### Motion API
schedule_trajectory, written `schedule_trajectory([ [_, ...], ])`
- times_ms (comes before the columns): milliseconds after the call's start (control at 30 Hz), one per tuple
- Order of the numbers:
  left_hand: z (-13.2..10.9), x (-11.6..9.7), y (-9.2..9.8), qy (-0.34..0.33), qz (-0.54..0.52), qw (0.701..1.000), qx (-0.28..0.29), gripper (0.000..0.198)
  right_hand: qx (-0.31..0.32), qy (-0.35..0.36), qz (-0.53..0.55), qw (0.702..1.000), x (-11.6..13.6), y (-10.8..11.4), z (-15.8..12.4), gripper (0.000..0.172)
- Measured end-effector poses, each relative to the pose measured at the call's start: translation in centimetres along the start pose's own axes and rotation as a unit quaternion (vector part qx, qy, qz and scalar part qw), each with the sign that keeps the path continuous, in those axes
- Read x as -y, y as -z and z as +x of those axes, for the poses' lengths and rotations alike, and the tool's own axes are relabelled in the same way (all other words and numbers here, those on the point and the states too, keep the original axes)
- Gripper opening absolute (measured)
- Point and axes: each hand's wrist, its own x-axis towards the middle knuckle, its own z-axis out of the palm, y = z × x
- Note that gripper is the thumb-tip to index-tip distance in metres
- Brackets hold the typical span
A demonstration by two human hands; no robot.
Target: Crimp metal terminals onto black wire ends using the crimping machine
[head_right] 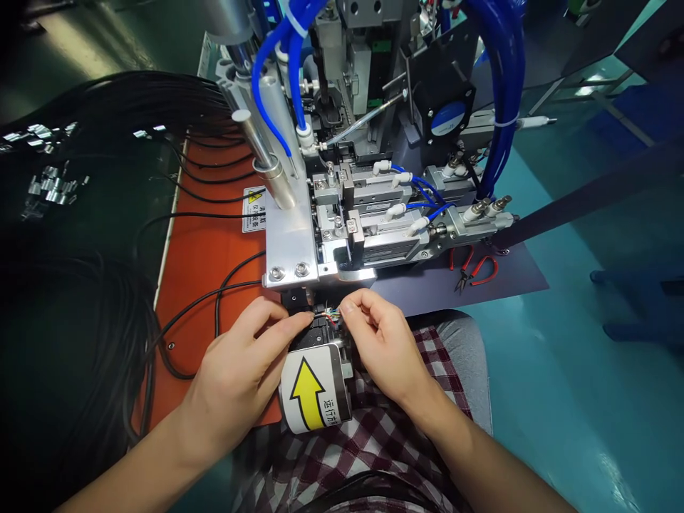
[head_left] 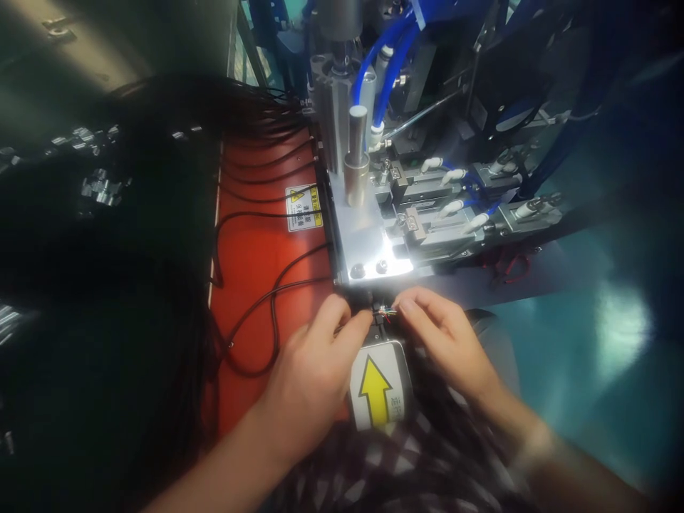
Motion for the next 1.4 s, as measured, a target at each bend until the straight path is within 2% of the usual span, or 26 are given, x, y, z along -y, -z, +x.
schedule_trajectory([
  [533,-0.2,0.1,0.0,0.008,0.007,1.000,0.003,0.026,-0.048,0.028,0.006,0.998,0.4,-0.7,-0.2,0.013],
  [867,-0.3,0.1,-0.1,0.005,0.008,1.000,0.008,0.027,-0.041,-0.003,0.002,0.999,0.4,-0.8,0.0,0.015],
  [1000,-0.2,0.0,0.0,0.000,0.008,1.000,0.006,0.028,-0.041,-0.009,-0.017,0.999,0.4,-0.8,0.0,0.014],
  [1200,-0.1,0.0,0.1,-0.004,0.016,1.000,0.013,0.027,-0.059,0.021,-0.091,0.994,0.4,-0.9,-0.3,0.014],
  [1267,-0.1,0.0,0.1,-0.006,0.017,1.000,0.015,0.027,-0.053,0.003,-0.074,0.996,0.4,-0.8,-0.2,0.015],
  [1400,-0.2,0.1,0.1,-0.008,0.010,1.000,0.016,0.030,-0.001,-0.054,0.017,0.998,0.6,-0.2,0.1,0.019],
])
